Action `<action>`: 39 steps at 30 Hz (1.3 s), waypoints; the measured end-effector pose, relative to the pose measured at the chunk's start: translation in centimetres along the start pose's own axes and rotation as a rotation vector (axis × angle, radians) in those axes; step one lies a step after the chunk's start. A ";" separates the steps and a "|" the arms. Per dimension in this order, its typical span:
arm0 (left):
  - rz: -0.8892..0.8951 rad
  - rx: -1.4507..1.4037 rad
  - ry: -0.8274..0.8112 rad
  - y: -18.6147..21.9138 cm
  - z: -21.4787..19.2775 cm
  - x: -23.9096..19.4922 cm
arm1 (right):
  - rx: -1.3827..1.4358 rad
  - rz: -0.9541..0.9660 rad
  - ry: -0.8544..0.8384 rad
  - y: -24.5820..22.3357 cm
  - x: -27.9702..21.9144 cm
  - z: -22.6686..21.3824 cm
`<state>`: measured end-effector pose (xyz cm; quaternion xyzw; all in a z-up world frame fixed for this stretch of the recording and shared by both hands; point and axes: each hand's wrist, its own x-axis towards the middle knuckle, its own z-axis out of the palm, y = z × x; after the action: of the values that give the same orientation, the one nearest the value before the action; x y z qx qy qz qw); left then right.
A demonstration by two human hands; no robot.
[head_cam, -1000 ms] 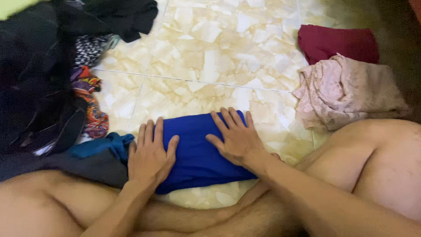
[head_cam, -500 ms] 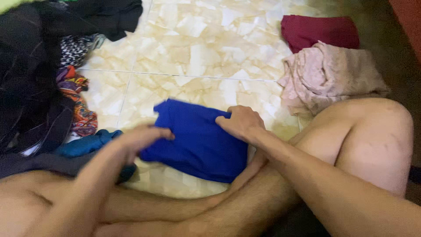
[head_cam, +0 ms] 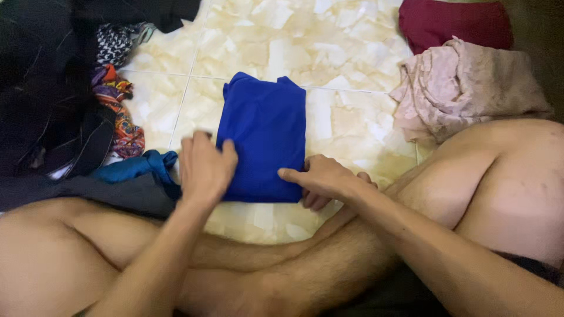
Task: The person folds a pink lace garment and then a blue t-shirt on the floor. They smooth out the items and fold them into neat rectangles, placing the finished items aside.
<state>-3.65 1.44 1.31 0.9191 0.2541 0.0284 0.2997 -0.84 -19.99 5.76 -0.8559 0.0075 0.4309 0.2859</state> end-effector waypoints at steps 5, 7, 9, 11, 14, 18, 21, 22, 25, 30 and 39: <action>-0.209 0.040 -0.260 -4.1 1.0 -3.5 | -0.049 0.004 0.010 0.6 2.0 1.1; -0.236 0.021 -0.271 -3.7 -0.3 -3.6 | -0.081 0.010 0.006 0.3 1.7 1.0; -0.244 0.005 -0.291 -3.0 -1.3 -3.7 | -0.099 0.025 0.014 0.5 1.7 0.9; -0.291 -0.124 -0.257 -2.3 -2.0 -4.0 | -0.021 0.003 0.064 1.1 2.0 1.2; -0.383 -0.210 -0.262 -5.5 0.0 -4.0 | -0.017 0.000 0.070 0.8 1.9 1.5; -0.365 -0.108 -0.321 -7.0 1.7 -2.4 | -0.078 -0.030 0.090 1.1 2.5 1.9; -0.380 -0.088 -0.312 -5.3 0.5 -3.6 | -0.093 0.001 0.094 0.9 1.5 1.5; -0.300 0.000 -0.244 -4.1 -0.3 -4.5 | -0.185 -0.066 0.267 1.1 1.4 1.7; 0.047 0.190 -0.033 -2.0 0.0 -5.5 | -0.441 -0.505 0.678 1.2 2.9 2.1; 0.447 0.236 -0.054 -0.5 1.7 -6.3 | -0.841 -0.954 0.700 0.5 4.4 4.3; -0.030 0.254 -0.008 -4.7 3.5 -3.9 | -0.611 -0.449 0.818 2.3 6.9 0.4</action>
<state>-8.41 0.95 -3.78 0.9459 0.2680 -0.0123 0.1824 2.56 -20.13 -0.65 -0.9780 -0.1899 -0.0254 0.0830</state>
